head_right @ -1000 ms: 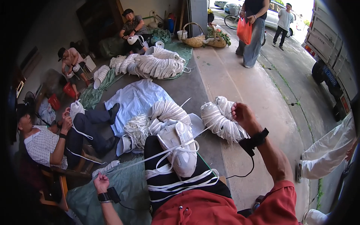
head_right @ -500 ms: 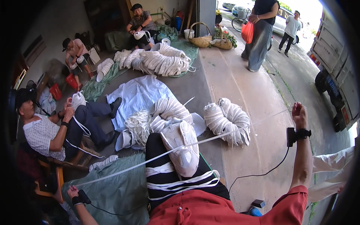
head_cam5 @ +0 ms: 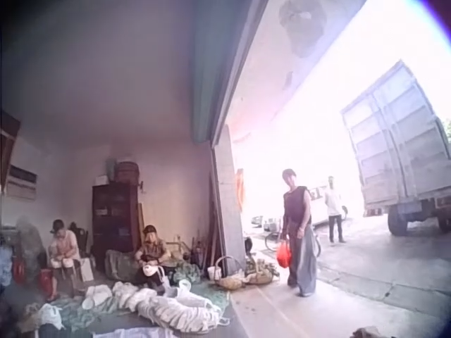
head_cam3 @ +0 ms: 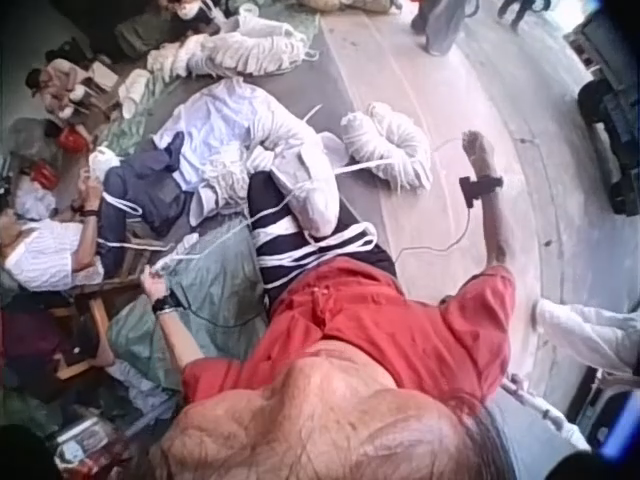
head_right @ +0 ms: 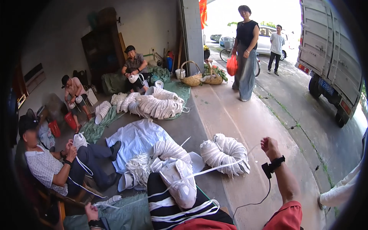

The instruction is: The recorder is lacing a white athletic shoe while sitting in a workshop with several other workers.

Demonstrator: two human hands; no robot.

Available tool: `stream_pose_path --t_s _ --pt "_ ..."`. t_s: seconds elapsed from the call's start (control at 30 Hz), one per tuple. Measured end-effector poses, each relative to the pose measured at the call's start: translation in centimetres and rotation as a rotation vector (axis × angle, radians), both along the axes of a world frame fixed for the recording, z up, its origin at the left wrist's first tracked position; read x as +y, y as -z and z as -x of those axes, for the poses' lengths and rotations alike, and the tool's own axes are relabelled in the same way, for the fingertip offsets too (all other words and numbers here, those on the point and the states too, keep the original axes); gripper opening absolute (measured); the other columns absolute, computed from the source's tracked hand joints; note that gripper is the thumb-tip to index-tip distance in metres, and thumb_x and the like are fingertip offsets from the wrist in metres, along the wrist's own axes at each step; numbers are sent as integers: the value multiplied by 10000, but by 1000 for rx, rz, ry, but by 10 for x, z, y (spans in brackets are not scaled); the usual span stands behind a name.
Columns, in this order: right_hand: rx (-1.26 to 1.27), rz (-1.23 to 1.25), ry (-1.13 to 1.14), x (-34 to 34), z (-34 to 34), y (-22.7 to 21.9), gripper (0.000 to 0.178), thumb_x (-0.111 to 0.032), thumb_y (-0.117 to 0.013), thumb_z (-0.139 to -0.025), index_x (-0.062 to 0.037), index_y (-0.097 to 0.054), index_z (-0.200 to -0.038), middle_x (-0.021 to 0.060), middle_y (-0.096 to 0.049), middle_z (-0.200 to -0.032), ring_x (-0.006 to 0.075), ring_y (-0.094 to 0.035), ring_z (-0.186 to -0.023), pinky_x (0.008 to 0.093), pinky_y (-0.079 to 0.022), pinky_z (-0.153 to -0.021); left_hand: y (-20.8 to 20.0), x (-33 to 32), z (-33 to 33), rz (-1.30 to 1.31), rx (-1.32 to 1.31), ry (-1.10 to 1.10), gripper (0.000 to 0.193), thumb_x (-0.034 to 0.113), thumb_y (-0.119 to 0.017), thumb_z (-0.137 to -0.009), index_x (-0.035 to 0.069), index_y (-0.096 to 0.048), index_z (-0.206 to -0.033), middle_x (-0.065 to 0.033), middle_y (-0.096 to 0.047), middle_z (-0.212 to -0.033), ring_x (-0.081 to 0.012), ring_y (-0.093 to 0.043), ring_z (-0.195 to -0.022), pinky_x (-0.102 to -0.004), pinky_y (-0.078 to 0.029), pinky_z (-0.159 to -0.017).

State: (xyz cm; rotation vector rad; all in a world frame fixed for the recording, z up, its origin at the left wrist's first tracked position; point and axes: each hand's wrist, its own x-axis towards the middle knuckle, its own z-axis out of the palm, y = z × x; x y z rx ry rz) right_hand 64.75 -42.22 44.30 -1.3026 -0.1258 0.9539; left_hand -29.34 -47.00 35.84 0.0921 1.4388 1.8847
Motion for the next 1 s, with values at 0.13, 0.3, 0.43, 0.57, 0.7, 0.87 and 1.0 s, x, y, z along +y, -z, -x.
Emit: stream_pose_path --t_s 0.13,0.3,0.43,0.57,0.7,0.87,1.0 --pt "-223 55 -453 30 106 -1 155 -143 -472 -880 -37 -554 -801 64 -594 -709 147 -579 -577 253 -478 -515 -53 39 -171 51 219 584 72 112 -567 -798 47 -538 -794 -9 -479 -615 -120 -458 -452 -234 -367 -420" --pt "-360 -36 -952 15 233 -1 250 -231 -525 -898 -7 -605 -820 27 -600 -727 90 -570 -591 213 -475 -558 -79 55 -327 36 482 1084 99 110 -596 -807 12 -597 -792 4 -546 -578 -58 -497 -445 -184 -364 -415" --pt "-436 -91 -1168 4 292 8 223 -210 -550 -893 -5 -639 -874 2 -583 -675 60 -532 -586 211 -442 -535 -62 52 -379 -75 885 1146 97 105 -608 -776 10 -625 -782 9 -538 -553 -43 -495 -500 -233 -388 -455" --pt "-681 -222 -1174 0 311 17 158 -127 -565 -855 0 -633 -918 52 -618 -686 97 -554 -577 254 -450 -528 -77 51 -409 -207 1166 1125 84 106 -625 -745 28 -609 -773 -133 -603 -639 -246 -610 -573 -324 -453 -520" --pt "-1188 -333 -1138 7 322 13 157 -91 -580 -760 -45 -622 -905 165 -617 -722 294 -612 -629 373 -476 -550 -70 53 -415 -158 1269 1136 87 84 -590 -754 23 -590 -817 -157 -619 -713 -316 -620 -664 -372 -477 -571" --pt "-1503 -416 -1099 17 330 7 146 -86 -554 -740 -74 -590 -881 159 -602 -686 351 -597 -636 420 -464 -532 -67 59 -424 -315 1405 1017 107 65 -592 -752 27 -553 -844 -168 -608 -723 -352 -601 -688 -405 -461 -571" --pt "-1635 -416 -1191 23 331 4 106 -118 -553 -756 -60 -560 -845 161 -584 -648 349 -590 -610 427 -448 -512 -66 59 -426 -281 1426 987 104 63 -583 -755 33 -534 -842 -170 -605 -719 -357 -598 -688 -414 -458 -567"
